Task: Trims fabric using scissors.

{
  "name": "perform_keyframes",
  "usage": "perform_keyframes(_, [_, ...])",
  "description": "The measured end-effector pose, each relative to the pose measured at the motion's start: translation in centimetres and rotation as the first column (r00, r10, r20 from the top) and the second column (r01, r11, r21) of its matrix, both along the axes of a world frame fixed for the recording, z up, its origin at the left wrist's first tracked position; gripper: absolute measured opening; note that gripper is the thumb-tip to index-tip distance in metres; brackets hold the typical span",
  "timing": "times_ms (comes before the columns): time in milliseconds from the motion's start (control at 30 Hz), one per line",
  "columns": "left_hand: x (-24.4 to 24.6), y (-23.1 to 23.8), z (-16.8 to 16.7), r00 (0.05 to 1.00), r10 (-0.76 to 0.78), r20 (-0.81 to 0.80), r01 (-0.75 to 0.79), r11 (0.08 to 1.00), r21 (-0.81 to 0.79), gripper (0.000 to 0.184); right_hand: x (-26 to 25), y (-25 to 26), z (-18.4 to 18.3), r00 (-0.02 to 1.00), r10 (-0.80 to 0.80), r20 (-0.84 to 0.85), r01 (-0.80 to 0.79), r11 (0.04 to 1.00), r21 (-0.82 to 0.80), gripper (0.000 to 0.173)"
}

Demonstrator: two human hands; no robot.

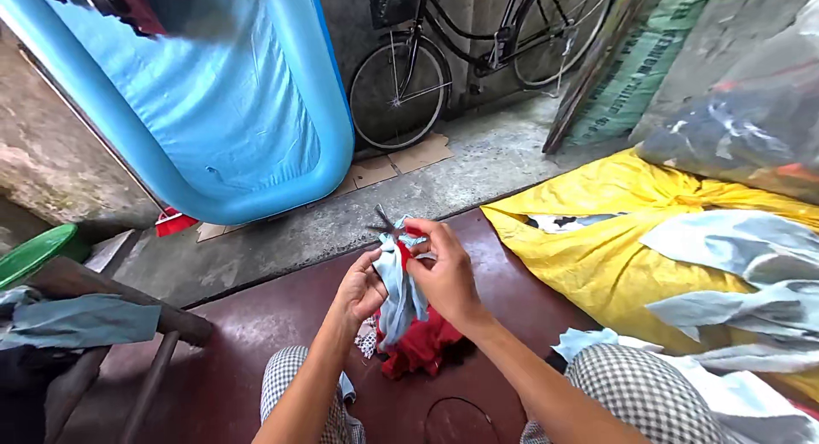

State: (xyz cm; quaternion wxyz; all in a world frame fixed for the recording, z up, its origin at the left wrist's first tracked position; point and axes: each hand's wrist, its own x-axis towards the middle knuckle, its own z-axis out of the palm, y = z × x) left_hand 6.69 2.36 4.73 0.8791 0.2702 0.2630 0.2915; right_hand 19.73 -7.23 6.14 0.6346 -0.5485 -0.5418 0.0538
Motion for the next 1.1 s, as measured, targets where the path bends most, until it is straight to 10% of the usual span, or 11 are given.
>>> perform_keyframes(133, [-1.5,0.5,-0.6,0.925,-0.146,-0.351,0.247,0.933,0.261,0.029,1.1,1.7,1.1,0.88,0.011,-0.475,-0.112,0.976,-0.185,0.06])
perform_keyframes(233, [-2.7,1.4,-1.7,0.832,0.056,-0.553,0.318,0.768,0.556,0.032,2.2,3.1,0.8,0.705,-0.06,-0.707,-0.166,0.955,-0.246,0.06])
perform_keyframes(367, [-3.2,0.4,-1.8,0.814,0.44,-0.379,0.135,0.492,0.86,0.031,2.8,3.1,-0.8,0.571,-0.108,-0.814,-0.183,0.949,-0.255,0.061])
perform_keyframes(633, [1.1,-4.2,-5.4,0.855,0.439,-0.277,0.208,0.198,0.958,0.03,2.6,2.6,-1.1,0.514,-0.138,-0.847,-0.14,0.96,-0.242,0.057])
perform_keyframes(1100, [1.2,-1.8,-6.3,0.87,0.343,-0.354,0.217,0.377,0.9,0.027,3.6,1.7,-0.1,0.465,-0.141,-0.874,-0.047,0.982,-0.183,0.061])
